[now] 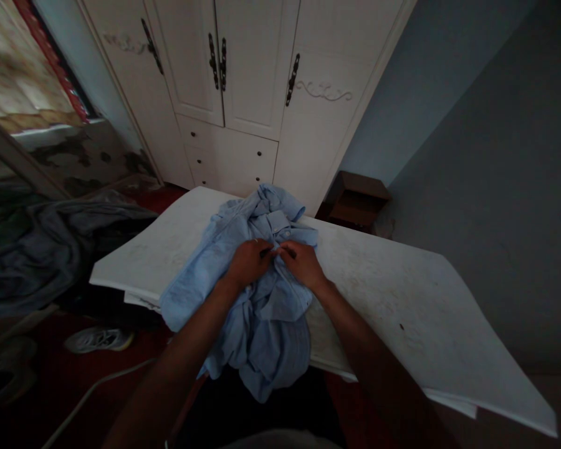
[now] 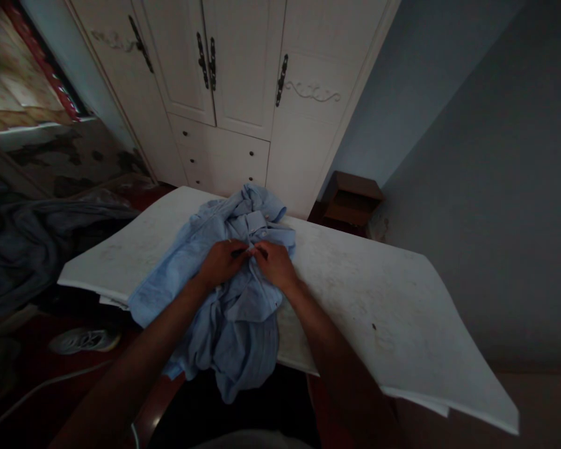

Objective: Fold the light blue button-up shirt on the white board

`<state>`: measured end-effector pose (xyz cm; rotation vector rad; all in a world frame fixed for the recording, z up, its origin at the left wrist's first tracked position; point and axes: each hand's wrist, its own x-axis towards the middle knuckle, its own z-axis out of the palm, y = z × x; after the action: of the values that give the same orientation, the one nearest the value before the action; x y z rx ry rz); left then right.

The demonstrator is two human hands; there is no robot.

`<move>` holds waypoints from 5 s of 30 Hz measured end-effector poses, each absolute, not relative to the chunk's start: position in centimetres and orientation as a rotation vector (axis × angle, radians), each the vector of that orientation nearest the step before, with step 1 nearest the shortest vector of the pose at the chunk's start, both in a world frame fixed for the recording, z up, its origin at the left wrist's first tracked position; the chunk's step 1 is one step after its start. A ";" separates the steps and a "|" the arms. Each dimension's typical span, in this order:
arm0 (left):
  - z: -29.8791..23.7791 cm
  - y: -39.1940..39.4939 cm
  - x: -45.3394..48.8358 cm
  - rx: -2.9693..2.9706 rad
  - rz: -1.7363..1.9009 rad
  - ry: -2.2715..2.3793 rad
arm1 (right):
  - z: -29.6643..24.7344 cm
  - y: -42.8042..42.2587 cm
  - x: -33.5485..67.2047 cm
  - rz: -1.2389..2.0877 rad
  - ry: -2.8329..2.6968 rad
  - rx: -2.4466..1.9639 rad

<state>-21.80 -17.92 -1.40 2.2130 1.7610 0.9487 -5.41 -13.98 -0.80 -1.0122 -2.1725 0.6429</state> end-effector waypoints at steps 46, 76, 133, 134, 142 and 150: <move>-1.9 -17.0 -23.0 1.595 1.294 1.214 | -1.6 -14.0 -6.9 0.959 -1.744 -0.860; -1.9 -17.6 -21.9 2.118 1.259 1.484 | -0.9 -13.0 -6.4 1.072 -1.780 -0.839; -1.1 -13.8 -23.3 2.491 0.817 1.397 | 1.2 -14.9 -3.8 0.765 -2.241 -1.122; -1.3 -14.0 -23.1 2.492 0.842 1.409 | 1.0 -15.0 -4.3 0.685 -2.226 -1.179; -2.0 -14.2 -22.4 2.425 1.018 1.416 | 0.0 -14.4 -5.5 0.438 -2.278 -1.319; -0.2 -15.4 -22.1 2.472 0.956 1.382 | 1.2 -14.3 -4.8 0.543 -2.096 -1.128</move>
<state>-22.14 -15.37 -0.24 2.4724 1.3819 0.9556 -4.79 -14.31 1.24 -1.1282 -2.0960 0.5432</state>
